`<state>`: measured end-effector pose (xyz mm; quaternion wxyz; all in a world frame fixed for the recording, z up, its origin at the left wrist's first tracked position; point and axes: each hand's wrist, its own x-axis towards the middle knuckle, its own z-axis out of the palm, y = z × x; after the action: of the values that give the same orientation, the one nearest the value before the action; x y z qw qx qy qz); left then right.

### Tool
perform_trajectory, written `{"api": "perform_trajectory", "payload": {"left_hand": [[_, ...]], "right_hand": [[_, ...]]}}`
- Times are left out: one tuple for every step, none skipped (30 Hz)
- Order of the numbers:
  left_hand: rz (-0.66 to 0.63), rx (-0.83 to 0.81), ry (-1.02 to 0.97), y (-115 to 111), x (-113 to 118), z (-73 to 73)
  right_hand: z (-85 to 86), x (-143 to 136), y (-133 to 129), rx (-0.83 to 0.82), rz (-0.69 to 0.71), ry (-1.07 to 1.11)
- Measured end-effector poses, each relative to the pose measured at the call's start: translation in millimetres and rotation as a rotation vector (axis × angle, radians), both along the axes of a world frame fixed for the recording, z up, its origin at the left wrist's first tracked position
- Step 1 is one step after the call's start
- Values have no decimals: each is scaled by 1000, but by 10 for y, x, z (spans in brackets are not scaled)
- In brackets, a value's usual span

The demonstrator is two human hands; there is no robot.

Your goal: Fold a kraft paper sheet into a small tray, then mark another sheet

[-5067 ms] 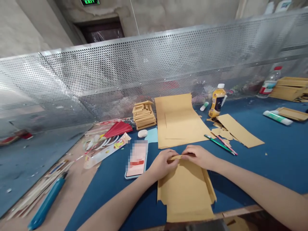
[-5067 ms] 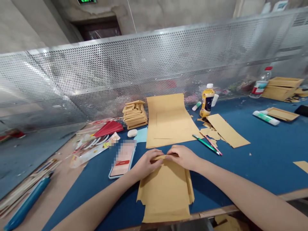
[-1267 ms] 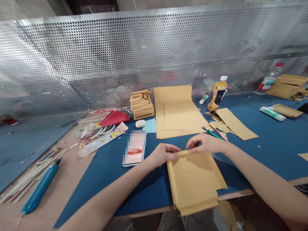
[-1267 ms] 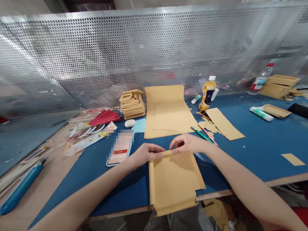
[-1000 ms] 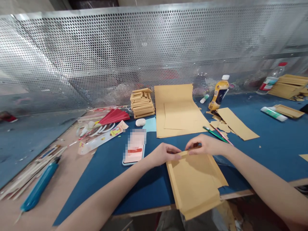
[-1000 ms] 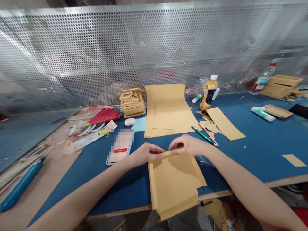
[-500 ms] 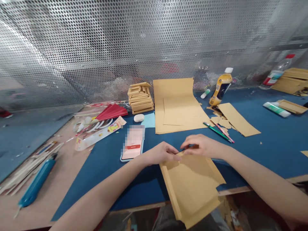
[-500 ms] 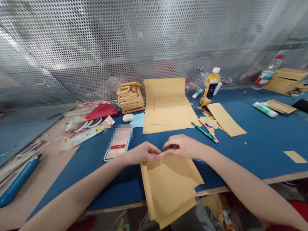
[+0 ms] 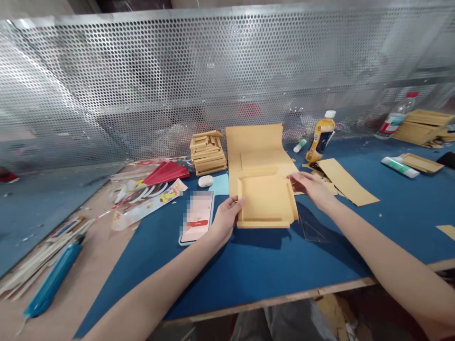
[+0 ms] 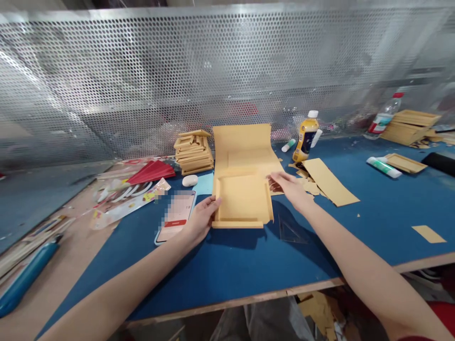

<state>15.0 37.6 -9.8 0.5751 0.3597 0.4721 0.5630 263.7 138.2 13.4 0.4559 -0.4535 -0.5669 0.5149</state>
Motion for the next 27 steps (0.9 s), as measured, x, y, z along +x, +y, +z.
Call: {"api": "perform_trajectory", "payload": {"left_hand": [[17,4,-11,-3,3,-1],[31,7,-20,-8,7,-2],[43,10,-28,-12,11,-2],[55,13,-36,-16,14,-3],[68,17,-43,-20,18,-4],[81,23,-50,-22,21,-6],[93,29,-55,-23,24,-7],[104,35,-60,-24,26,-9],[112,41,-64,-24,27,-10],[118,47,-66,-23,27,-13],[121,54,-66,-23,27,-16],[122,61,-66,-21,26,-21],[121,68,-64,-19,25,-28],[118,76,-61,-18,23,-37],[113,85,-57,-16,22,-47],[106,96,-54,-14,22,-58],[97,107,-50,-13,22,-69],[87,119,-45,-13,23,-79],[78,131,-40,-15,26,-87],[70,142,-35,-17,30,-92],[64,151,-29,-21,34,-94],[58,158,-22,-25,39,-94],[54,163,-16,-31,45,-90],[49,168,-10,-36,50,-83],[46,171,-4,-41,55,-76],[43,174,1,-45,58,-68],[42,177,6,-48,61,-60]], "right_hand": [[-20,-30,-37,-32,67,-13],[-36,-58,-75,-56,134,-18],[-46,-82,-109,-75,195,-14],[-51,-100,-138,-88,248,-3],[-52,-112,-158,-99,291,14],[-50,-117,-171,-109,322,31],[-47,-116,-176,-118,342,48],[-44,-112,-176,-124,353,62],[-43,-106,-173,-127,360,75],[-43,-100,-168,-128,365,84],[-45,-95,-164,-126,365,86],[-48,-93,-162,-124,359,82],[-50,-95,-162,-122,343,70],[-52,-99,-165,-121,318,52],[-53,-106,-168,-121,289,30],[-54,-114,-172,-120,258,8],[-55,-122,-174,-116,230,-13],[-56,-129,-174,-108,207,-35],[-57,-133,-172,-96,191,-61],[-59,-134,-169,-81,178,-92],[-61,-134,-164,-63,168,-128],[-63,-131,-160,-47,159,-166],[-63,-128,-156,-33,151,-201],[-62,-125,-154,-22,145,-228],[-59,-123,-153,-14,142,-246],[-56,-122,-154,-7,144,-255],[-53,-122,-155,-3,149,-255]]}}
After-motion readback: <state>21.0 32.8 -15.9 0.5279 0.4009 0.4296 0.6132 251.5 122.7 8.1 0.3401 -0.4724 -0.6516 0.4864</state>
